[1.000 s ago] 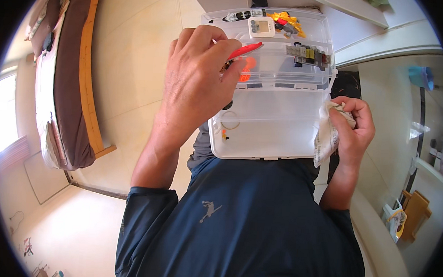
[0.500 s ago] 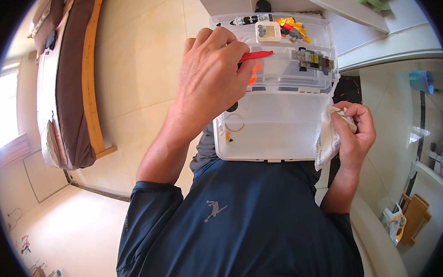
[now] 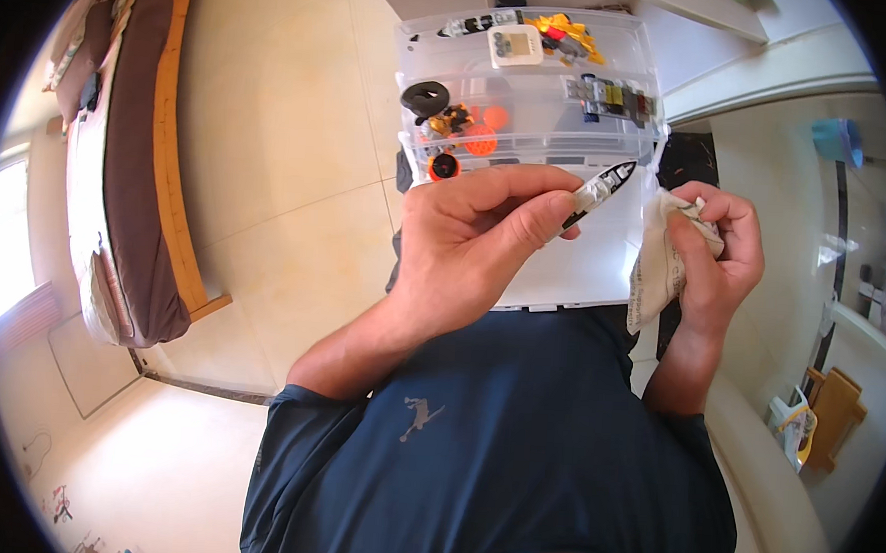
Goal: The person wipes various plastic toy pieces and a small figurine using a white cloth, removing items from a transparent container and returning them after cleaning.
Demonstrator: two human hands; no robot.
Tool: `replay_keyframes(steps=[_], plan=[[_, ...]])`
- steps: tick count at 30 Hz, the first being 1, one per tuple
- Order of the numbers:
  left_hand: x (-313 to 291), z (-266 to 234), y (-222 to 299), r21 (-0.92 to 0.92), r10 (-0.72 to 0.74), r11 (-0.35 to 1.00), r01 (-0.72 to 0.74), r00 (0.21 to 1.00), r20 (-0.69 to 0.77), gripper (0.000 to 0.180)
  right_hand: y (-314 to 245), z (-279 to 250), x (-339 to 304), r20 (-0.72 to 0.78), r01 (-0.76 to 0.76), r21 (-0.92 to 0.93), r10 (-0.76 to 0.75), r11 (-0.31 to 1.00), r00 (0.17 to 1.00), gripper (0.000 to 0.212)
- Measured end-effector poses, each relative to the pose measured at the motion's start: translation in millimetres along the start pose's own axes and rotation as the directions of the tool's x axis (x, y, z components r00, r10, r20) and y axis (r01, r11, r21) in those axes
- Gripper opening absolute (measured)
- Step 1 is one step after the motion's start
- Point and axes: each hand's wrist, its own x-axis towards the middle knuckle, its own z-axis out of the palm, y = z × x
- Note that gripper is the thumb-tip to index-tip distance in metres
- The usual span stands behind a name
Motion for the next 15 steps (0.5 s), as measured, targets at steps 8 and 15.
replay_keyframes(steps=[8, 15], plan=[[10, 15, -37, -0.326, -0.176, 0.922, 0.207, 0.977, 0.121, 0.032, -16, 20, -8, 0.054, 0.288, 0.002, -0.288, 0.958, 0.956, 0.029], [12, 22, -37, -0.319, -0.162, 0.923, 0.213, 0.970, 0.180, 0.031, -6, 32, -4, 0.065, 0.415, -0.036, -0.413, 0.909, 0.909, 0.035]])
